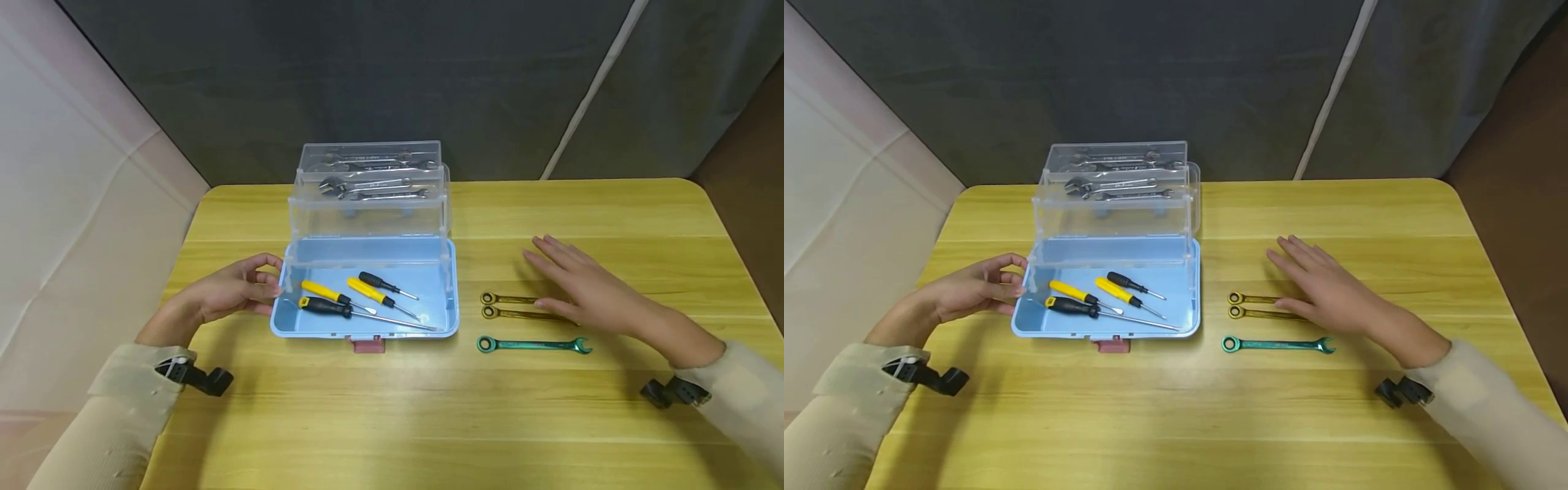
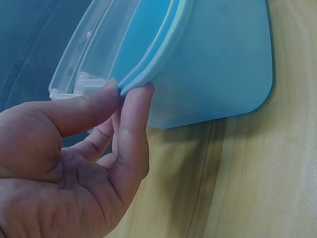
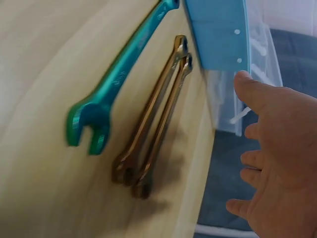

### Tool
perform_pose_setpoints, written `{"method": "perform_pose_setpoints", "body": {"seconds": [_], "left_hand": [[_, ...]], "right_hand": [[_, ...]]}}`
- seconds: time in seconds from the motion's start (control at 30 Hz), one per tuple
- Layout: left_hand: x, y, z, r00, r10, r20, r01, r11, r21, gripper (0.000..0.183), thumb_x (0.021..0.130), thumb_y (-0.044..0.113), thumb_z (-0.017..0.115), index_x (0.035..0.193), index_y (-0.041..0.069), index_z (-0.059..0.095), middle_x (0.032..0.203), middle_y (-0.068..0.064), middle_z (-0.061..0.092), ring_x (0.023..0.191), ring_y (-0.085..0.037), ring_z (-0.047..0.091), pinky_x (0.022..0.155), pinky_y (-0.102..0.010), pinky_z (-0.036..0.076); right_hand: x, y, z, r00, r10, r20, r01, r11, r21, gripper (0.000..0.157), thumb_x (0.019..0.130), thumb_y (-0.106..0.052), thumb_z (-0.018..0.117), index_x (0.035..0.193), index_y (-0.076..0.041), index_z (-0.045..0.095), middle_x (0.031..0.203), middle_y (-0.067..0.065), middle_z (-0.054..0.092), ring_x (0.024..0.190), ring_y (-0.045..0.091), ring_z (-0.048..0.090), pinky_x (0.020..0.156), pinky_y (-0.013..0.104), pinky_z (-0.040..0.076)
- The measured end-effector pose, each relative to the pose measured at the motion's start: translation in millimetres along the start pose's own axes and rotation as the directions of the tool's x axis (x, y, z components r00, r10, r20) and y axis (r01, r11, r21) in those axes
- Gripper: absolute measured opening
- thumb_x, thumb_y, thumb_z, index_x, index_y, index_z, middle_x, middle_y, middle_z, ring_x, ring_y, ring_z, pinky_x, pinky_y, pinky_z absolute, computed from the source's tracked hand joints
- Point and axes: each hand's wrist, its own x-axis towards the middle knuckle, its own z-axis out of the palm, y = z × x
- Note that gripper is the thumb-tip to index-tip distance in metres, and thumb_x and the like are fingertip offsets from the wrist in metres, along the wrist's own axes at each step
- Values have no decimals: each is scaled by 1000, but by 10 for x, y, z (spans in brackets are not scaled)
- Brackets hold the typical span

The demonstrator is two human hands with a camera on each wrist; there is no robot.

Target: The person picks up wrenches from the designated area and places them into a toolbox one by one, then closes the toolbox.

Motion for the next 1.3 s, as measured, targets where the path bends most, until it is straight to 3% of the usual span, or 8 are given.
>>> {"method": "perform_pose_setpoints", "body": {"seconds": [0.33,0.43,0.63,0.8,0.9,1.17,1.3], "left_hand": [[6,-2,5,1000,-3,-2,3,1000,-12,30,101,-3,57,123,11,41,102,-7,62,91,-21,69,81,-35,62],[7,0,6,1000,-1,0,1,1000,-12,30,101,-2,57,123,11,41,103,-7,62,92,-21,69,81,-34,62],[5,5,7,1000,2,1,-2,1000,-13,30,102,-2,57,124,11,41,103,-7,63,93,-21,69,81,-34,62],[0,-4,8,1000,5,4,-5,1000,-18,29,102,-2,57,123,11,42,102,-6,63,92,-20,69,82,-35,62],[2,-5,15,1000,-1,-4,1,1000,-12,29,102,-2,57,123,11,42,101,-6,62,92,-20,69,82,-35,62],[-10,7,17,1000,-9,-13,9,1000,-8,30,101,-2,57,123,11,41,102,-7,62,91,-20,69,82,-35,62],[-7,6,21,1000,-9,-10,9,1000,-11,30,101,-2,57,123,12,41,102,-7,62,92,-20,69,82,-34,62]], "right_hand": [[-190,198,150,999,5,-49,-4,1000,19,70,96,-21,72,155,-3,39,158,27,34,147,44,29,123,52,22],[-222,250,196,999,-1,-54,2,1000,22,66,95,-17,74,151,0,44,155,28,38,144,47,33,121,54,27],[-265,282,267,998,0,-63,0,1000,-6,54,88,-6,79,137,2,58,142,29,50,130,48,47,100,64,45],[-265,297,276,996,29,-84,-33,998,-47,34,85,-3,81,115,-2,67,117,17,64,107,36,59,86,53,54],[-266,312,261,995,50,-84,-55,997,-61,23,84,-5,82,101,-8,67,99,4,62,90,25,57,74,43,51],[-211,315,204,995,72,66,-68,995,-67,20,89,-8,77,87,-14,58,81,-6,50,75,14,45,68,36,42],[-191,318,147,988,72,135,-75,997,14,22,93,-6,73,85,-15,54,79,-7,46,72,12,39,66,31,37]]}}
